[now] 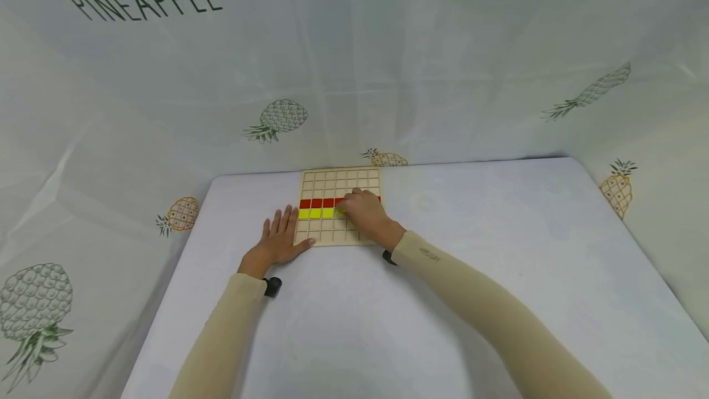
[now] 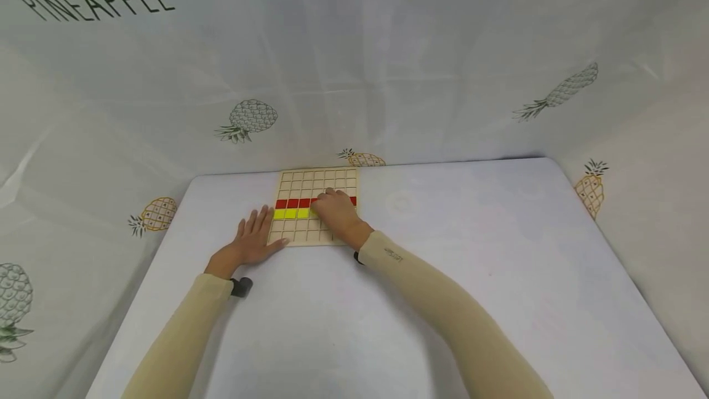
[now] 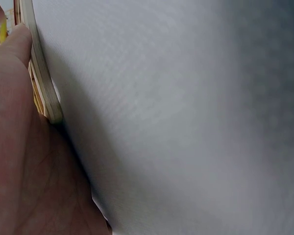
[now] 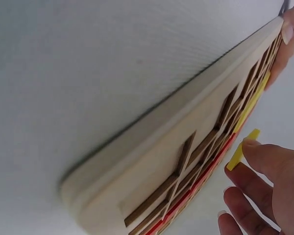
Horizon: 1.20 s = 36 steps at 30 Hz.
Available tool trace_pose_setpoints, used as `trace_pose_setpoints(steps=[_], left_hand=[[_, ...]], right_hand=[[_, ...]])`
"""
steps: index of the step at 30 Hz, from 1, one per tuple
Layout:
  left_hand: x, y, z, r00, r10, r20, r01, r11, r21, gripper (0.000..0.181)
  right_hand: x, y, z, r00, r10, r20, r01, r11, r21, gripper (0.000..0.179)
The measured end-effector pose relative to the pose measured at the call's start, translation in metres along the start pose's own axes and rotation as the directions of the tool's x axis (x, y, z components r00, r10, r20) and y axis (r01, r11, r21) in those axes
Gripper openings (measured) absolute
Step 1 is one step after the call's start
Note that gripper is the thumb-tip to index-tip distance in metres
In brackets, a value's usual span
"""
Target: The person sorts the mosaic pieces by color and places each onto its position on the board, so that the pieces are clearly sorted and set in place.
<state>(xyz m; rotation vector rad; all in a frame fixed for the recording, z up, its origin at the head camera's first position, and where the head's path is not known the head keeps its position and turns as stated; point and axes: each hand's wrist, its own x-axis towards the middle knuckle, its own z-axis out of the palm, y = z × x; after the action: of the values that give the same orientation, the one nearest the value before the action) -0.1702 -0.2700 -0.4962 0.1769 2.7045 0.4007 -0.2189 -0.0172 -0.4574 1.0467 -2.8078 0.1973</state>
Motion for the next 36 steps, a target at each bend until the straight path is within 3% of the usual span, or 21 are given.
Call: trace_pose_setpoints(steps=[5,19,29,36], left_hand=[[0.000,0.000,0.000,1.000,0.007,-0.004,-0.007,1.000,0.001,0.105],[0.000,0.000,0.001,1.000,0.012,-0.014,-0.012,1.000,0.000,0.103],[0.000,0.001,0.000,1.000,-0.009,0.004,0.009,1.000,0.007,0.106],[0.002,-0.001,0.002,1.000,-0.002,-0.009,0.002,1.000,-0.002,0.105]], right_hand=[[0.005,-0.003,0.004,0.999,0.016,0.033,-0.016,1.000,-0.002,0.018],[0.010,-0.009,0.009,0.996,0.014,0.091,-0.002,0.991,-0.135,0.024],[-0.003,-0.012,0.009,0.988,0.006,0.153,0.025,0.981,-0.195,0.024],[-0.012,-0.014,0.008,0.984,0.001,0.176,0.037,0.976,-0.215,0.036]])
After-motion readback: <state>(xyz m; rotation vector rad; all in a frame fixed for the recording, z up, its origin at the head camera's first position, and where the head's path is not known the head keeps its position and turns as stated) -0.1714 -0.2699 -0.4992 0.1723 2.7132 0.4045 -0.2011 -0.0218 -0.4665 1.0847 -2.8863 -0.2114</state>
